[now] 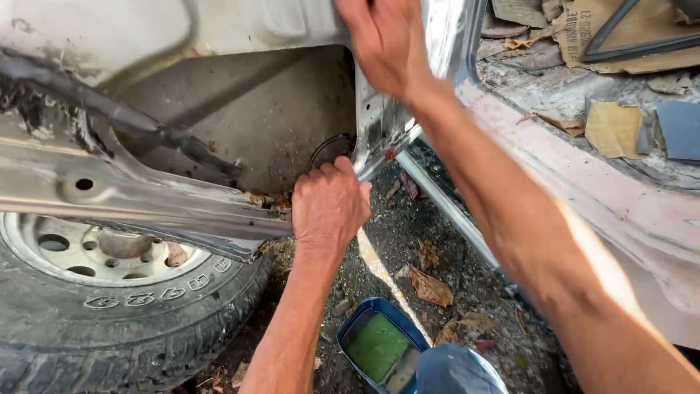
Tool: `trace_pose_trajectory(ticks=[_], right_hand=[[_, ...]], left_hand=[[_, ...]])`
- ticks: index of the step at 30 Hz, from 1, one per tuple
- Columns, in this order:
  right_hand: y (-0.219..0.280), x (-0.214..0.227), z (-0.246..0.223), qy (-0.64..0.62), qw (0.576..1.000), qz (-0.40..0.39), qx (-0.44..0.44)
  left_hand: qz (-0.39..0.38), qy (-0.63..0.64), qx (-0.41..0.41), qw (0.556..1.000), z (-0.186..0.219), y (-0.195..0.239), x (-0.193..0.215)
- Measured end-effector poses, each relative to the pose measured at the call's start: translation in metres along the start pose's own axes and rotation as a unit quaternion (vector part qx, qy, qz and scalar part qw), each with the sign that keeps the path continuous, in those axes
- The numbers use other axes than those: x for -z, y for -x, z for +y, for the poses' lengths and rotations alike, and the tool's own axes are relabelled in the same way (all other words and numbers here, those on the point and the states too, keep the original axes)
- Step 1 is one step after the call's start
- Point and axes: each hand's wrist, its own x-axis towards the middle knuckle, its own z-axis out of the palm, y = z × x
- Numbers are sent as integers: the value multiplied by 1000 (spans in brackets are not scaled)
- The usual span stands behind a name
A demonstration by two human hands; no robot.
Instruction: The person uses a sanding block to sand the inner metal surface of a car door. They repeatedly dip the sanding block into a blue container of liquid and continue sanding the door panel.
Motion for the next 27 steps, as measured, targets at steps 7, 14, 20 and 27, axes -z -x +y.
trace_pose_trajectory(ticks=[7, 14, 20, 27], right_hand=[[117, 19, -69, -105, 983, 11, -152], [270, 50, -156, -268, 870, -172, -376], [500, 17, -181, -281, 817, -424, -272], [523, -13, -208, -198, 620, -739, -173]], left_hand=[[-14, -1, -1, 1000, 1, 5, 6], [-6, -18, -18, 1000, -9, 11, -12], [2, 32, 3, 999, -9, 8, -19], [23, 0, -10, 1000, -5, 6, -8]])
